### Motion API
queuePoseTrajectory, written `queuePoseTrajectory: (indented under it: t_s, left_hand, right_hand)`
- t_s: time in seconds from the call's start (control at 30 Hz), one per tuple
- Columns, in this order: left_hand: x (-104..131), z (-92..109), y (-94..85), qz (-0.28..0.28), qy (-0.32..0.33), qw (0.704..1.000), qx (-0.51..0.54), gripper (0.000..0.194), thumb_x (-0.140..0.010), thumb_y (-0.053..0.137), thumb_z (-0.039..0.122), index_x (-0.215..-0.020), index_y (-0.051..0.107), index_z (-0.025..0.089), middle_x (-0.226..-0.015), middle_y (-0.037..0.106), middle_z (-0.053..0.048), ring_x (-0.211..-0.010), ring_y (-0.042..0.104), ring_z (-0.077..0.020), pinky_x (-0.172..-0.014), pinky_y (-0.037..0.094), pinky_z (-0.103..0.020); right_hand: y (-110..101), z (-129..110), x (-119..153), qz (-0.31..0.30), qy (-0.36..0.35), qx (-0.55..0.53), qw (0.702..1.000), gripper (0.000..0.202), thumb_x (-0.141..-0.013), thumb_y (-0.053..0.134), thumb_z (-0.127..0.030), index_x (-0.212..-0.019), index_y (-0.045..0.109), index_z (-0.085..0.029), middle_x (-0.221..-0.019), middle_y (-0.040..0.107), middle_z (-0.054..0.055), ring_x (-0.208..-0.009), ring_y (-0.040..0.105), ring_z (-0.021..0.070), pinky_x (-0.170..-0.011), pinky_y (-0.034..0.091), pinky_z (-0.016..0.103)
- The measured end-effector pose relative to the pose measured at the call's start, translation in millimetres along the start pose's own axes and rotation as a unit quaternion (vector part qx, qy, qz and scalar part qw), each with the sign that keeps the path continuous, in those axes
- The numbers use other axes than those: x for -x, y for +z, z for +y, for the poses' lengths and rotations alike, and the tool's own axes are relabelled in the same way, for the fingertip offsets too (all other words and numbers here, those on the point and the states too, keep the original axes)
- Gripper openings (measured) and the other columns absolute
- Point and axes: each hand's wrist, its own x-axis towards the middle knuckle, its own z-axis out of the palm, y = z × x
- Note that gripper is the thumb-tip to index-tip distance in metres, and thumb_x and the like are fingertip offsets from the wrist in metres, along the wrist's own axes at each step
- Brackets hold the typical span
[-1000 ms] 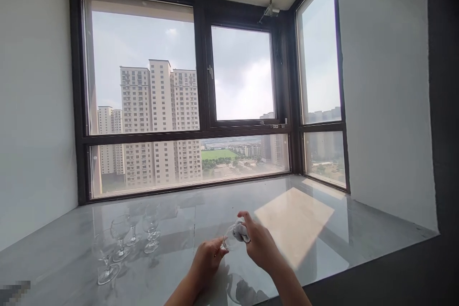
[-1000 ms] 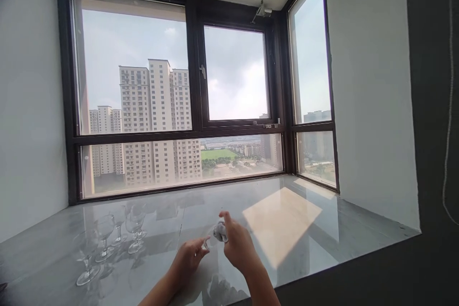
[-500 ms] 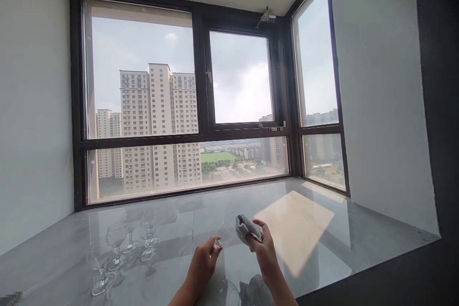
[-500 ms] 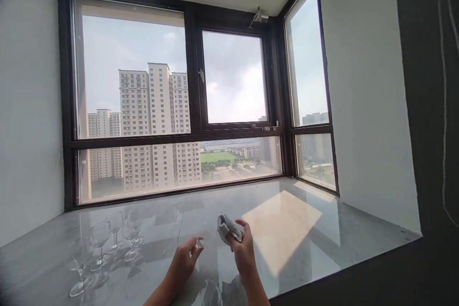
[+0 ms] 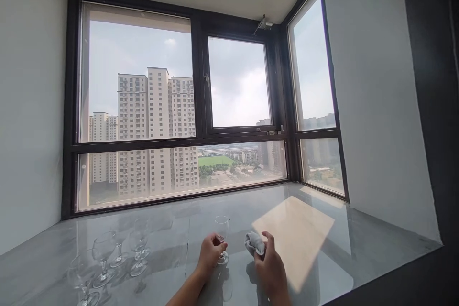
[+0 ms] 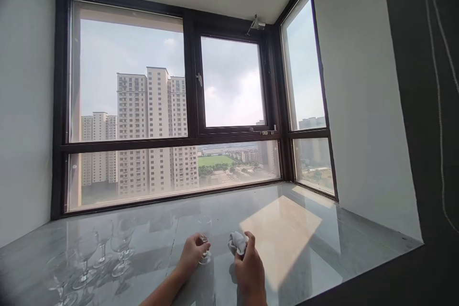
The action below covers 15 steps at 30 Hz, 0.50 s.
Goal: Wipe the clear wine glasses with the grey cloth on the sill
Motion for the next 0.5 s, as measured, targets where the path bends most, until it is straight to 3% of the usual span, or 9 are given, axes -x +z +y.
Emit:
queuePoseTrajectory:
  t_s: [0.17,0.27,0.33,0.43,0.5]
  left_hand:
    - [-29.4,8.6,29.1,-0.003,-0.003,0.997,-0.082,0.022,-0.07,0.069,0.029,-0.085,0.069,0.013,-0.079,0.071,-0.006,-0.077,0.067,-0.0208,-0.075,0.049,-0.031]
    - [-31.9,14.5,28.6,0.005,0.007,0.989,-0.147,0.036,-0.064,0.073,0.021,-0.098,0.07,0.01,-0.101,0.069,-0.013,-0.101,0.063,-0.0284,-0.094,0.044,-0.038]
    - [-21.5,18.2,14.7,0.006,0.015,0.984,-0.179,0.047,-0.062,0.076,0.024,-0.106,0.068,0.01,-0.112,0.065,-0.016,-0.112,0.057,-0.0322,-0.1,0.04,-0.041]
    - [12.4,20.7,-30.4,0.007,0.077,0.973,-0.217,0.041,-0.078,0.066,0.032,-0.116,0.064,0.016,-0.118,0.062,-0.011,-0.116,0.054,-0.028,-0.102,0.04,-0.04]
    - [42.2,20.0,-72.7,0.057,0.205,0.937,-0.279,0.028,-0.089,0.052,0.029,-0.114,0.063,0.02,-0.115,0.061,-0.009,-0.112,0.054,-0.0257,-0.101,0.039,-0.043]
  right_hand:
    - [-10.8,-16.7,1.4,-0.071,0.062,0.097,0.991,0.047,-0.084,0.046,-0.018,-0.13,0.038,-0.023,-0.104,0.074,0.01,-0.085,0.072,0.0265,-0.066,0.046,0.03]
    - [-15.1,-22.2,2.8,-0.109,0.048,0.143,0.983,0.049,-0.086,0.044,-0.016,-0.134,0.038,-0.021,-0.109,0.073,0.01,-0.091,0.071,0.0253,-0.069,0.046,0.029]
    - [-15.7,-23.4,3.3,-0.117,0.028,0.164,0.979,0.05,-0.086,0.044,-0.013,-0.135,0.039,-0.018,-0.115,0.071,0.011,-0.098,0.069,0.0248,-0.072,0.047,0.029]
    - [-14.6,-23.3,3.7,-0.123,0.008,0.171,0.978,0.049,-0.085,0.041,-0.008,-0.133,0.044,-0.018,-0.121,0.067,0.013,-0.107,0.065,0.0251,-0.078,0.047,0.029]
    - [-14.0,-23.7,4.3,-0.127,-0.001,0.164,0.978,0.049,-0.083,0.041,-0.006,-0.13,0.048,-0.018,-0.119,0.066,0.012,-0.108,0.063,0.0255,-0.082,0.046,0.031]
